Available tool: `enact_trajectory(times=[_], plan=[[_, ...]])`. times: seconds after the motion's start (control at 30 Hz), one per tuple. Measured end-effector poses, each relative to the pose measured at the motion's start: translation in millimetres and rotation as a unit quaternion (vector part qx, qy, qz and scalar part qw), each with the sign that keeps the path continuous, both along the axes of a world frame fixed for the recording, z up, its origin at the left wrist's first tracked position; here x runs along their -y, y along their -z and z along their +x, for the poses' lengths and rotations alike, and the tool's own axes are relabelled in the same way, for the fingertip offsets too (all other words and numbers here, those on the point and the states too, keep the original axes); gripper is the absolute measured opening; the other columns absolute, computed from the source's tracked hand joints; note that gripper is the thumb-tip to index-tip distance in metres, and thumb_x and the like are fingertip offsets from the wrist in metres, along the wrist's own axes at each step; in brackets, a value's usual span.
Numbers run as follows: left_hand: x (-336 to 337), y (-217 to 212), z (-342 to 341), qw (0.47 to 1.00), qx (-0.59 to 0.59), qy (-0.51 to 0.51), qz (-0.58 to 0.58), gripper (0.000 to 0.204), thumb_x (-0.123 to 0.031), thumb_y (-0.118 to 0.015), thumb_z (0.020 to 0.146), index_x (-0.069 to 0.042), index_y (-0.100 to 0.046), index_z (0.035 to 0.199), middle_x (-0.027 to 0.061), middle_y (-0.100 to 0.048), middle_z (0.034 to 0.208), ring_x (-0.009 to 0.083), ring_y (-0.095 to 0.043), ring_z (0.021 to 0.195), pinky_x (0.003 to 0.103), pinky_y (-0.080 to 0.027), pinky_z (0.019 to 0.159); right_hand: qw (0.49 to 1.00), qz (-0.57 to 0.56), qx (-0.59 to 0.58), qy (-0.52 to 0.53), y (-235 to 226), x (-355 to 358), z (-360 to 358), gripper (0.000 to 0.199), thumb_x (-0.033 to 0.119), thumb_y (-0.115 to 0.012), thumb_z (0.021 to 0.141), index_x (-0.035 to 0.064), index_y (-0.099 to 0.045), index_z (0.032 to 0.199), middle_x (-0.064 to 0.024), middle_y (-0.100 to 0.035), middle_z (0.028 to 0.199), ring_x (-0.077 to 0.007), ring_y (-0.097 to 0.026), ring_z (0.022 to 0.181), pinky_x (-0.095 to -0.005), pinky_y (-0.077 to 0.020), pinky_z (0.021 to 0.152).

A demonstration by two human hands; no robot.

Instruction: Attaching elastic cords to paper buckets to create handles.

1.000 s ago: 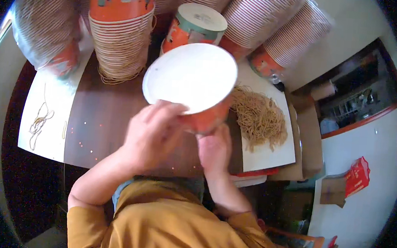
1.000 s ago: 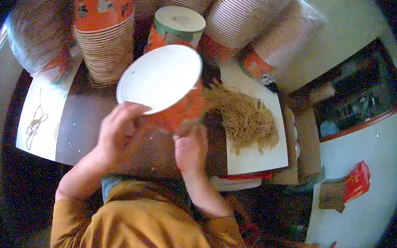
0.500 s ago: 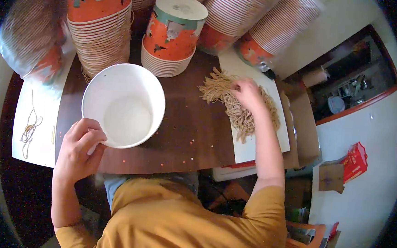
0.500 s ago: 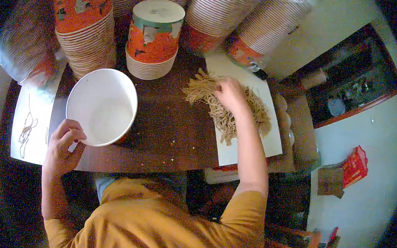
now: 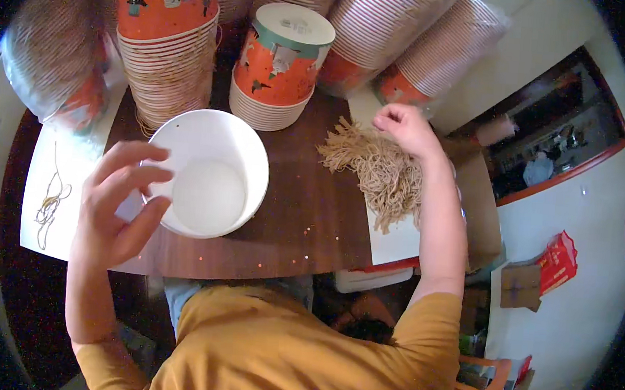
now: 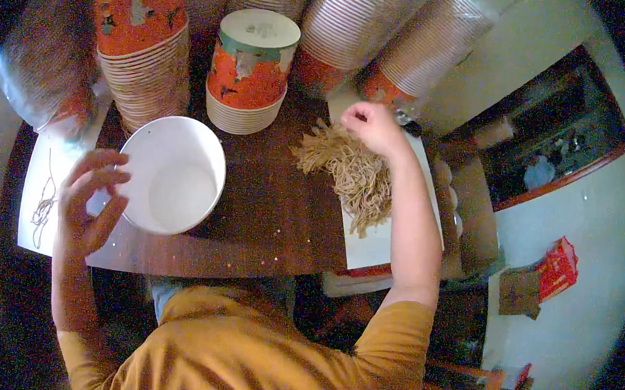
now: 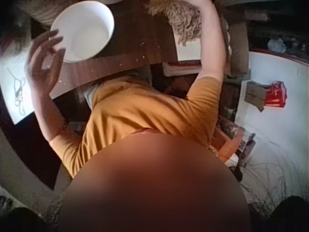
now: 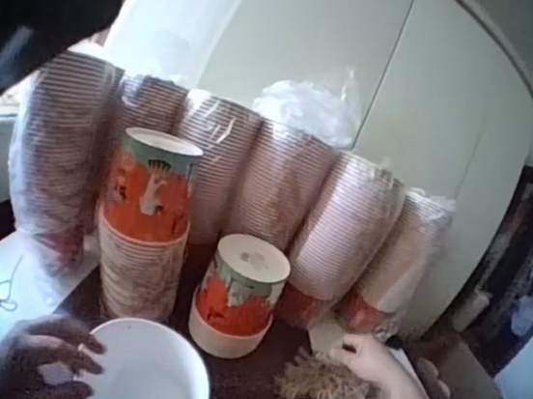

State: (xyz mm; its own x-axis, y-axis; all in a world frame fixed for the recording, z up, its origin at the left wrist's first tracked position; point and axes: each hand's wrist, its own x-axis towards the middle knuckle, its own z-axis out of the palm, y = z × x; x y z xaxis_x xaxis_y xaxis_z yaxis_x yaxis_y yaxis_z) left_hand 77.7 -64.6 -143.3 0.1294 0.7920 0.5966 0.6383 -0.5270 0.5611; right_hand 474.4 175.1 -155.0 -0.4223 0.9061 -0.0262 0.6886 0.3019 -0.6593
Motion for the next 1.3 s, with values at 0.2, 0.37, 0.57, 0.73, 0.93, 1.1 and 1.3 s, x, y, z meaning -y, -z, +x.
enact_trajectory(times=[0.2, 0.37, 0.57, 0.73, 0.93, 1.1, 1.3], plan=[[-52.7, -26.6, 29.2, 0.992, 0.023, 0.111, -0.054, 0.021, -0.005, -0.066, 0.080, -0.001, -0.064, 0.101, 0.0101, -0.062, 0.100, 0.0172, -0.059, 0.079, 0.028, -0.047, 0.065, 0.942, -0.176, -0.276, -0.065, -66.0, 31.4, -53.0, 0.014, 0.019, -0.055, 0.095, 0.0050, -0.057, 0.093, -0.0053, -0.063, 0.083, -0.0148, -0.062, 0.075, -0.0295, -0.0526, 0.071], [-86.8, -19.7, 51.4, 0.976, 0.063, 0.147, -0.150, 0.043, -0.012, -0.067, 0.085, -0.002, -0.055, 0.125, 0.0052, -0.058, 0.095, 0.0095, -0.054, 0.075, 0.025, -0.046, 0.066, 0.942, -0.160, -0.260, -0.140, -105.0, 56.7, -94.5, 0.014, 0.018, -0.053, 0.096, 0.0052, -0.054, 0.090, -0.0010, -0.058, 0.071, -0.0035, -0.048, 0.052, -0.0184, -0.0412, 0.050], [-81.9, -13.0, 61.7, 0.916, 0.179, 0.224, -0.282, 0.052, -0.013, -0.072, 0.083, 0.001, -0.051, 0.128, 0.0048, -0.067, 0.097, 0.0081, -0.061, 0.079, 0.024, -0.051, 0.071, 0.925, -0.172, -0.272, -0.200, -120.8, 91.9, -114.5, 0.013, 0.019, -0.054, 0.095, 0.0066, -0.056, 0.091, 0.0027, -0.055, 0.068, -0.0004, -0.041, 0.051, -0.0167, -0.0348, 0.048], [-68.8, -9.9, 61.2, 0.893, 0.198, 0.241, -0.324, 0.023, -0.016, -0.068, 0.087, 0.002, -0.067, 0.102, 0.0019, -0.068, 0.082, 0.0056, -0.060, 0.071, 0.021, -0.050, 0.063, 0.919, -0.184, -0.288, -0.197, -115.3, 99.3, -118.4, 0.013, 0.019, -0.054, 0.095, 0.0072, -0.056, 0.091, 0.0030, -0.055, 0.069, -0.0002, -0.042, 0.053, -0.0161, -0.0348, 0.049], [-44.3, -16.2, 49.9, 0.925, 0.190, 0.181, -0.276, 0.017, -0.015, -0.065, 0.088, 0.001, -0.069, 0.087, 0.0053, -0.067, 0.071, 0.0099, -0.061, 0.063, 0.026, -0.048, 0.058, 0.934, -0.189, -0.237, -0.190, -81.3, 82.0, -103.3, 0.010, 0.013, -0.053, 0.091, 0.0033, -0.056, 0.091, -0.0030, -0.060, 0.077, -0.0064, -0.051, 0.060, -0.0200, -0.0435, 0.058], [-35.4, -26.7, 48.9, 0.984, -0.011, 0.133, -0.114, 0.011, -0.009, -0.064, 0.082, 0.000, -0.069, 0.086, 0.0132, -0.065, 0.072, 0.0221, -0.062, 0.061, 0.033, -0.049, 0.059, 0.925, -0.094, -0.305, -0.205, -31.0, 95.0, -119.4, 0.051, 0.016, -0.064, 0.084, -0.0010, -0.044, 0.127, -0.0119, -0.052, 0.118, -0.0192, -0.051, 0.109, -0.0335, -0.0415, 0.097], [-35.0, -28.5, 51.1, 0.987, -0.059, 0.140, -0.051, 0.006, -0.006, -0.065, 0.081, 0.000, -0.067, 0.082, 0.0106, -0.062, 0.069, 0.0222, -0.059, 0.058, 0.034, -0.047, 0.055, 0.833, -0.306, -0.397, -0.236, -19.6, 152.4, -151.7, 0.062, -0.001, -0.064, 0.083, 0.0053, -0.032, 0.136, -0.0090, -0.051, 0.114, -0.0149, -0.056, 0.099, -0.0282, -0.0491, 0.084]])
